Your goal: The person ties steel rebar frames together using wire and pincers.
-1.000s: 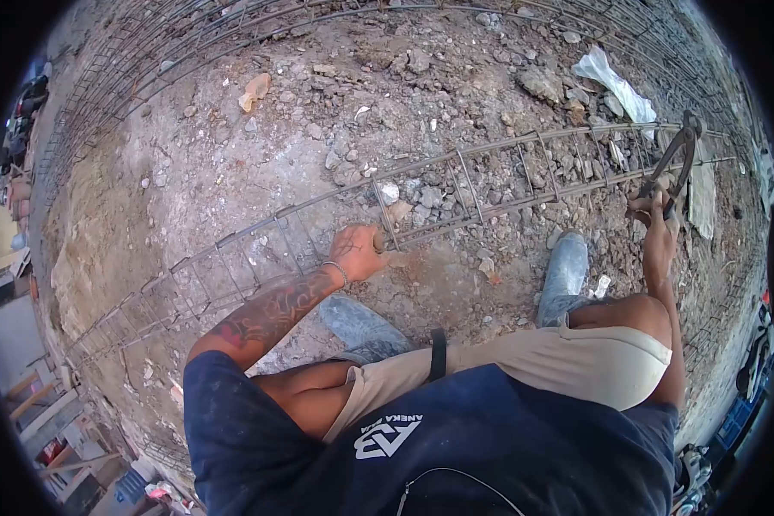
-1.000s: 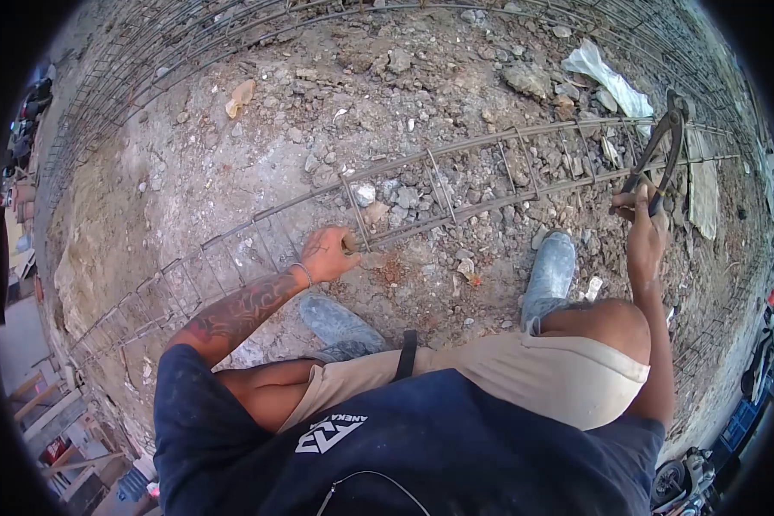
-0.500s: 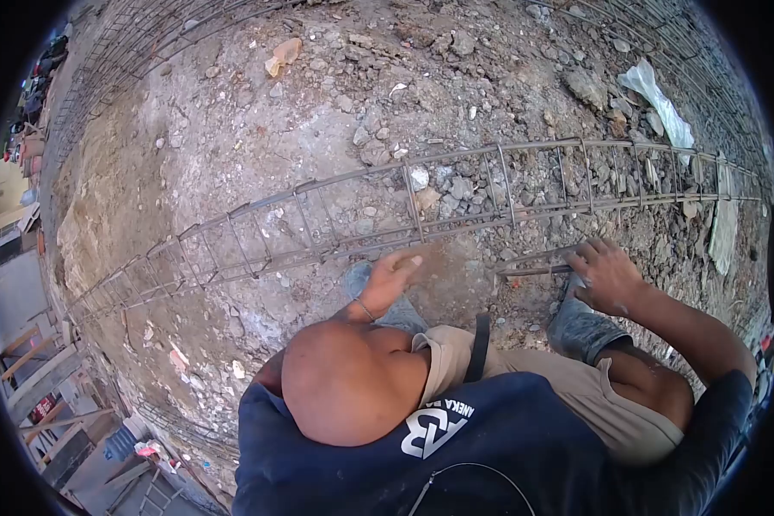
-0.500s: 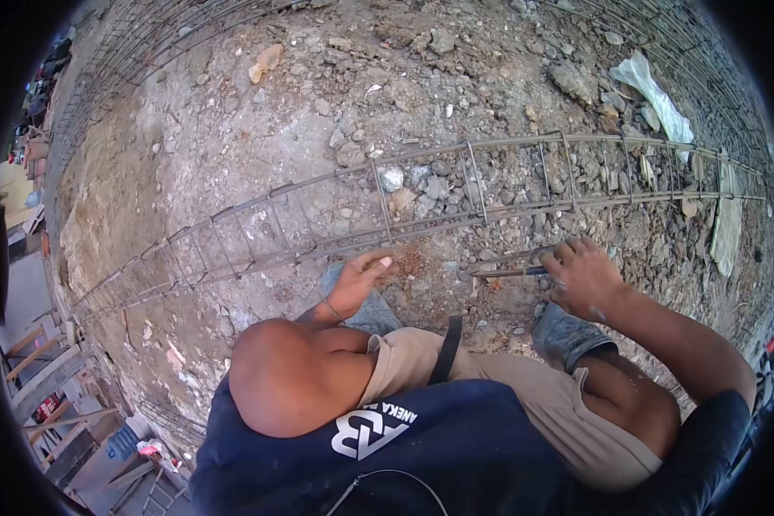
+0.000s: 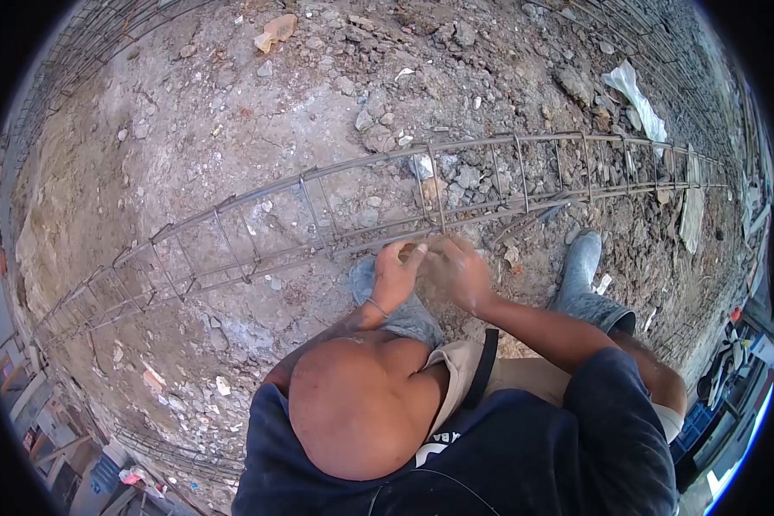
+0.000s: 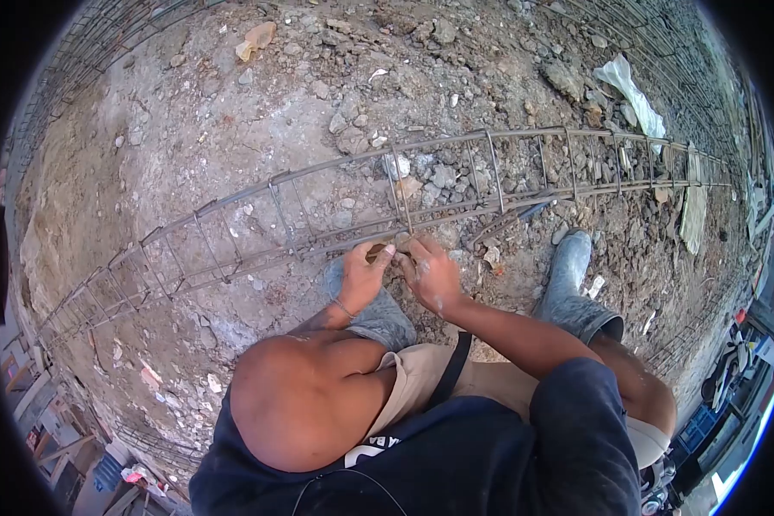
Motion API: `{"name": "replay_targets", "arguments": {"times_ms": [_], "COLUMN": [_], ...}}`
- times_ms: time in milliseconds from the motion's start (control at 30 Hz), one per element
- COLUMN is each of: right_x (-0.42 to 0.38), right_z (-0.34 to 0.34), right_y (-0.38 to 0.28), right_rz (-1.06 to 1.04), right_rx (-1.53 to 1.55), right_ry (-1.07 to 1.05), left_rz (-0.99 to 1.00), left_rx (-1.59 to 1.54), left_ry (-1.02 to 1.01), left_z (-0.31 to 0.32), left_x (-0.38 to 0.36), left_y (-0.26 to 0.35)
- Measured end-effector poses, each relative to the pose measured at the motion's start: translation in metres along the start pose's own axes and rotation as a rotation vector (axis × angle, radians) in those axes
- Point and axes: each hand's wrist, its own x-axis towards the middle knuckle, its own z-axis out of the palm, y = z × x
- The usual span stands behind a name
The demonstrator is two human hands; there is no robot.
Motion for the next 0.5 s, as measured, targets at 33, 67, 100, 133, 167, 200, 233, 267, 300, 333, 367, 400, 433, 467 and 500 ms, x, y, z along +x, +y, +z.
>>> {"name": "replay_targets", "arguments": {"times_ms": [33,67,100,133,167,200,233,267,300,333,367,400,433,467,500], "right_x": [0.0,-0.001,-0.001,-0.003,-0.005,-0.005,-0.004,-0.001,0.001,0.001,0.002,0.005,0.006,0.008,0.009], "right_z": [0.001,0.002,0.0,-0.002,-0.003,-0.004,-0.005,-0.004,-0.003,-0.001,0.0,-0.003,-0.005,0.0,0.011], "right_y": [0.003,0.007,0.011,0.014,0.017,0.02,0.022,0.029,0.033,0.038,0.043,0.044,0.045,0.045,0.044], "right_rz": [-0.066,-0.06,-0.108,-0.154,-0.149,-0.221,-0.3,-0.307,-0.314,-0.318,-0.317,-0.268,-0.219,-0.218,-0.172], "right_rx": [-0.01,-0.014,-0.034,-0.055,-0.056,-0.059,-0.06,-0.057,-0.092,-0.126,-0.12,-0.119,-0.118,-0.112,-0.028], "right_ry": [0.04,0.046,0.056,0.064,0.066,0.1,0.134,0.133,0.126,0.12,0.122,0.049,-0.024,-0.017,0.024], "left_rz": [0.038,0.073,0.075,0.061,0.046,0.046,0.055,0.065,0.065,0.065,0.065,0.067,0.037,0.008,0.01], "left_rx": [-0.042,-0.085,-0.088,-0.106,-0.123,-0.121,-0.116,-0.11,-0.104,-0.059,-0.014,-0.008,-0.09,-0.171,-0.163], "left_ry": [0.027,0.053,0.042,0.045,0.051,0.05,0.054,0.061,0.064,0.086,0.106,0.105,0.102,0.099,0.097], "left_z": [0.006,0.011,0.011,0.01,0.009,0.011,0.011,0.012,0.013,0.014,0.016,0.017,0.018,0.018,0.017], "left_x": [0.004,0.006,0.005,0.003,0.001,0.0,0.0,0.001,0.001,0.0,-0.001,-0.003,-0.005,-0.006,-0.005], "left_y": [-0.01,-0.021,-0.014,-0.007,-0.001,-0.003,-0.005,-0.007,-0.006,-0.006,-0.005,-0.003,-0.002,0.0,0.008]}}
